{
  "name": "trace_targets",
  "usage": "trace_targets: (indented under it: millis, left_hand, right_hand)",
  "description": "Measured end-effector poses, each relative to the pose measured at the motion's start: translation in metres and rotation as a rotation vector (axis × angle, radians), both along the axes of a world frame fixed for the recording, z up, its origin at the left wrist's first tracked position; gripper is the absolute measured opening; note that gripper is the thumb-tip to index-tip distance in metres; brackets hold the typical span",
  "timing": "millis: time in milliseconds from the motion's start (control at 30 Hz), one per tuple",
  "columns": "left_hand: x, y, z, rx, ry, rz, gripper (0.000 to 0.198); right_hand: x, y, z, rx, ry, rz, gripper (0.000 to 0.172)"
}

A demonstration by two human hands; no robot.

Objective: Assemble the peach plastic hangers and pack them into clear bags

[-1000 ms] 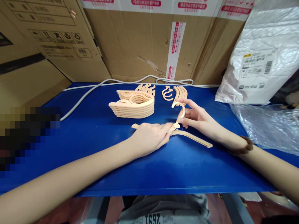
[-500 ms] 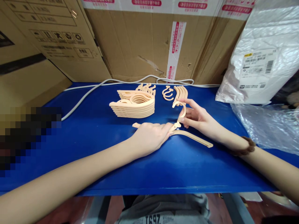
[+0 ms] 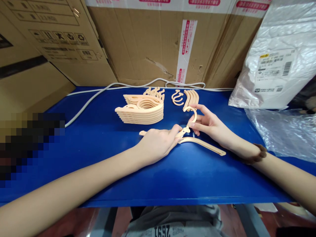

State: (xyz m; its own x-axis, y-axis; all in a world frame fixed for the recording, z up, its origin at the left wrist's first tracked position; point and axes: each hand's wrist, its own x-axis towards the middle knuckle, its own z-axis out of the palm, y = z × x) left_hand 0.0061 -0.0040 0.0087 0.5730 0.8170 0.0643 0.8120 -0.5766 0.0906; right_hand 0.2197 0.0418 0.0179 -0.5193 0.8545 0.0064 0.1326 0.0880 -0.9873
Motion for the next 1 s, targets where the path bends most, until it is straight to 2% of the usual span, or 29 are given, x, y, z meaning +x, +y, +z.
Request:
trace_targets:
  millis: [467,833,1000]
  left_hand:
    - [-0.0020,0.0028,-0.0044,0.068,-0.053,0.008,0.024]
    - [-0.0033,0.0036,-0.0036,0.069,-0.081,0.029,0.022]
    - [-0.0045,0.0040,-0.0049,0.080,-0.116,-0.002,0.021]
  right_hand:
    - [0.0010,0.0040,-0.0075,-0.081,0.162,-0.025,0.055]
    - [0.0017,0.0061,-0.0075,-0.094,0.186,-0.062,0.056]
    - [0.0035,0.0068,-0.0081,-0.100,0.168,-0.034,0.056]
